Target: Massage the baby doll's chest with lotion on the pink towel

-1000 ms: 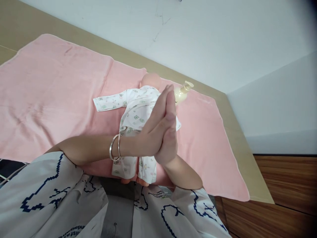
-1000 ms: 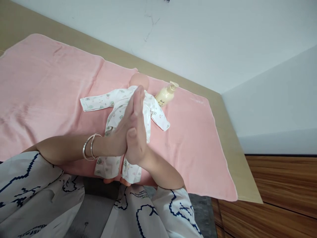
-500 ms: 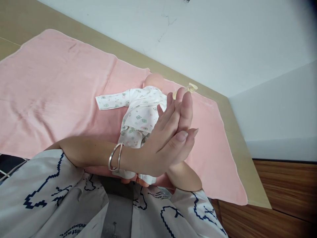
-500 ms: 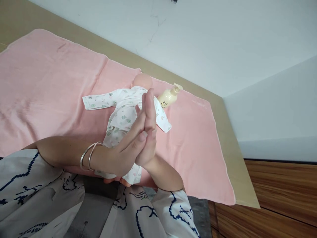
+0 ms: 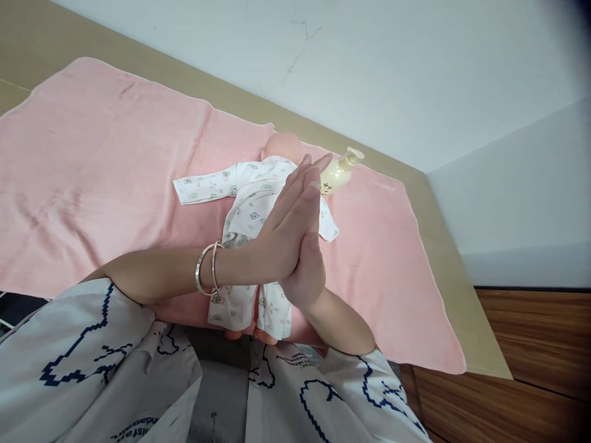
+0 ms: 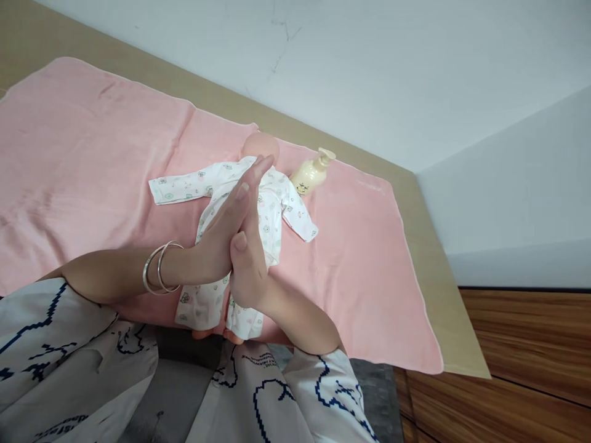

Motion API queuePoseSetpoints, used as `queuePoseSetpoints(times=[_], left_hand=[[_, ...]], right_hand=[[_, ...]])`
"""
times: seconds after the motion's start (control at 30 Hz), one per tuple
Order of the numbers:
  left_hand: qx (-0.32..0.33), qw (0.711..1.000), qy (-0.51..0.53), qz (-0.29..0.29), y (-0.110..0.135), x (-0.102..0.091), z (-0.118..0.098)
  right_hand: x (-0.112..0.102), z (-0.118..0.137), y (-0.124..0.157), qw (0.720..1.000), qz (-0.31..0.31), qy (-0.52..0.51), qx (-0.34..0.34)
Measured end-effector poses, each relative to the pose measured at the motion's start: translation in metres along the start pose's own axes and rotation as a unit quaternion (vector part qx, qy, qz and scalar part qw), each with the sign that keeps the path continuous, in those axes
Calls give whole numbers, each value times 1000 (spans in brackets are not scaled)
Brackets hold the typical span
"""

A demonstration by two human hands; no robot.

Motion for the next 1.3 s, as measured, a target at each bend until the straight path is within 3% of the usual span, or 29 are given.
queuePoseSetpoints(times=[0.13,0.27,0.47,0.57,0.7,0.8,0.93,1.1,1.17,1.3], left_hand=[[9,999,-25,-41,-8,-1,3],[0,999,-7,-47,-21,-4,23],[-26,988,2,-153,-46,-35,54],[-37,983,26,-176,-52,-44,54],[10,980,-13,-197,-60,-52,40],[20,968,-78,-236,-72,-67,51],[15,954,-134,-266,-95,-88,92],[14,954,-216,-206,-109,-85,129],[26,949,-246,-197,-106,-80,131],[53,917,-337,-208,-102,-76,127]], right_hand=[[-2,-18,-2,998,-44,-45,24],[2,-39,-6,994,-69,-63,53],[14,-46,-12,983,-40,-157,91],[12,-40,-12,981,-29,-170,84],[2,-37,-15,986,-31,-153,65],[3,-48,-23,991,-3,-123,60],[10,-81,-38,998,35,-25,41],[8,-138,-49,989,88,111,49],[-2,-158,-50,985,72,133,79],[-16,-180,-44,954,26,195,226]])
Point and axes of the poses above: each hand's wrist, its own y-axis away from the middle knuckle, its own x-axis out of the palm, z = x × y, the point moved 7 cm from there along -y, towards the middle knuckle, and after that the axes turned 5 degrees about -y, right-handed, at the moved point
